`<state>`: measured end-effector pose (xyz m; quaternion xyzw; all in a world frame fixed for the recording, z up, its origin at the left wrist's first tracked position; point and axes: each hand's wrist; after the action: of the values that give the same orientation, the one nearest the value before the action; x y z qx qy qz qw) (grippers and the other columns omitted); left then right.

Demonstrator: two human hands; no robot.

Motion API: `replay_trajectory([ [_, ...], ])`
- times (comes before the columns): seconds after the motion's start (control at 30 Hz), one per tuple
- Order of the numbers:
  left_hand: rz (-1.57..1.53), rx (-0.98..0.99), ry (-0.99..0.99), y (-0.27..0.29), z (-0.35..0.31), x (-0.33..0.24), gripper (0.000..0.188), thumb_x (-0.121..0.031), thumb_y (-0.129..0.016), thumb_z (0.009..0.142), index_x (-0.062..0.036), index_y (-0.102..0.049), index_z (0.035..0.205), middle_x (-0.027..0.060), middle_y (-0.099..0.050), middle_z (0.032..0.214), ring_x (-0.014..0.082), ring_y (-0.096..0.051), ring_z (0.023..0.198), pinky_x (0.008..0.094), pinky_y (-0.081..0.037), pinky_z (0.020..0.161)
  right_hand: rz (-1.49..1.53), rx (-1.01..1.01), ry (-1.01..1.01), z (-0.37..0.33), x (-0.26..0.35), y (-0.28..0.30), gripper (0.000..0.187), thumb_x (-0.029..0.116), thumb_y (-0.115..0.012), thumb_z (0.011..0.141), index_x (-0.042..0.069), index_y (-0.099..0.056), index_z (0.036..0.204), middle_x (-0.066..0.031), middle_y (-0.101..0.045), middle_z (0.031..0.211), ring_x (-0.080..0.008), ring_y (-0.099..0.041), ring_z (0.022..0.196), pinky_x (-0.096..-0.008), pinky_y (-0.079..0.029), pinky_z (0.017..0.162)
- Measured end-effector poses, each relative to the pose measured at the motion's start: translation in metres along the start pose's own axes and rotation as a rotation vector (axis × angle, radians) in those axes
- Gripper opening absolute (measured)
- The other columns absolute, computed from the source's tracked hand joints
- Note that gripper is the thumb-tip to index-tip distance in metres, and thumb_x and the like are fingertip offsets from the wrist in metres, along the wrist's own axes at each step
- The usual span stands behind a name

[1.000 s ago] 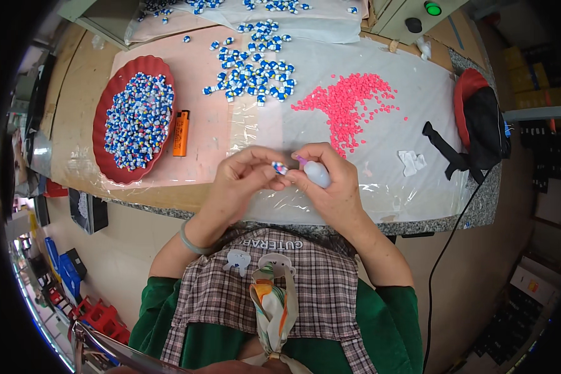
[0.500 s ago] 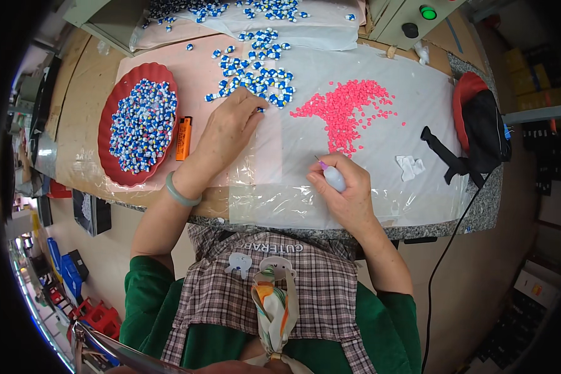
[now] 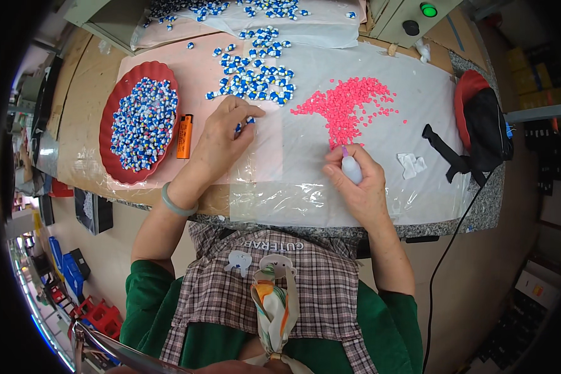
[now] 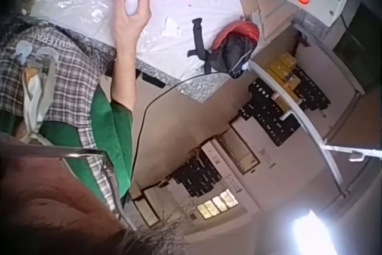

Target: Gluing pink star-shaped plastic pieces onto blue and white star-shaped bases at a workbench.

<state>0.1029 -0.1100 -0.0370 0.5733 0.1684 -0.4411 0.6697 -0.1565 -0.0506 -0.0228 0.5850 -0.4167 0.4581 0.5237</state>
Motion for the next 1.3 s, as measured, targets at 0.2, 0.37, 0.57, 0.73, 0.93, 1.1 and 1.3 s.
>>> replay_trajectory([
  [0.2,-0.783,0.179,0.483,0.003,-0.015,-0.009,0.019,0.001,-0.057,0.090,0.0012,-0.068,0.105,0.0044,-0.062,0.097,0.0102,-0.058,0.078,0.0240,-0.048,0.069,0.425,0.085,-0.077,0.000,0.009,0.004,0.019,0.008,-0.058,0.087,0.005,-0.053,0.104,-0.0058,-0.055,0.094,-0.0075,-0.048,0.065,-0.0201,-0.038,0.052],
  [0.37,-1.053,0.134,0.607,-0.012,-0.035,-0.027,0.023,-0.003,-0.059,0.092,0.0034,-0.064,0.114,0.0089,-0.068,0.103,0.0124,-0.064,0.086,0.0240,-0.052,0.075,0.312,0.074,0.006,0.002,0.009,0.007,0.020,0.011,-0.060,0.089,0.004,-0.052,0.106,-0.0099,-0.055,0.100,-0.0107,-0.054,0.066,-0.0195,-0.038,0.049],
  [0.57,-1.173,0.151,0.615,-0.025,-0.052,-0.042,0.025,-0.004,-0.062,0.091,0.0034,-0.062,0.115,0.0102,-0.068,0.101,0.0154,-0.067,0.088,0.0257,-0.055,0.079,0.290,-0.104,0.092,-0.003,0.011,0.003,0.025,0.011,-0.065,0.089,0.001,-0.054,0.109,-0.0132,-0.063,0.096,-0.0122,-0.058,0.063,-0.0203,-0.041,0.049],
  [0.73,-1.137,0.157,0.588,-0.034,-0.060,-0.049,0.020,-0.001,-0.061,0.091,0.0035,-0.062,0.111,0.0104,-0.066,0.100,0.0158,-0.067,0.089,0.0256,-0.055,0.079,0.035,-0.153,0.223,-0.010,0.017,0.000,0.037,0.017,-0.062,0.092,-0.002,-0.052,0.122,-0.0135,-0.065,0.091,-0.0120,-0.059,0.063,-0.0217,-0.045,0.052],
  [0.93,-1.164,0.127,0.524,-0.039,-0.063,-0.047,0.020,0.004,-0.061,0.089,0.0047,-0.061,0.109,0.0094,-0.061,0.106,0.0173,-0.067,0.093,0.0263,-0.055,0.081,-0.198,-0.123,0.352,-0.020,0.022,0.001,0.046,0.024,-0.057,0.096,-0.005,-0.048,0.130,-0.0136,-0.065,0.088,-0.0126,-0.059,0.062,-0.0236,-0.047,0.055],
  [1.1,-1.170,0.138,0.525,-0.037,-0.063,-0.046,0.021,0.005,-0.062,0.088,0.0046,-0.062,0.109,0.0097,-0.061,0.107,0.0178,-0.067,0.094,0.0262,-0.056,0.083,-0.262,-0.097,0.444,-0.022,0.022,0.001,0.045,0.023,-0.057,0.096,-0.005,-0.048,0.130,-0.0140,-0.065,0.086,-0.0137,-0.060,0.062,-0.0243,-0.048,0.056],
  [1.3,-1.171,0.137,0.522,-0.038,-0.064,-0.046,0.021,0.005,-0.062,0.088,0.0046,-0.062,0.109,0.0098,-0.061,0.107,0.0180,-0.067,0.094,0.0264,-0.056,0.083,-0.303,-0.106,0.437,-0.025,0.023,-0.001,0.046,0.019,-0.069,0.088,-0.006,-0.053,0.122,-0.0192,-0.065,0.105,-0.0245,-0.068,0.076,-0.0313,-0.054,0.066],
])
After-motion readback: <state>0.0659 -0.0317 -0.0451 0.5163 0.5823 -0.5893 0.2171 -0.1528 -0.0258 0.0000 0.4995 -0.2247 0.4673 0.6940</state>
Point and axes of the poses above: each hand's wrist, its own z-axis towards the middle knuckle, its own y-axis out of the back of the hand, x = y × z
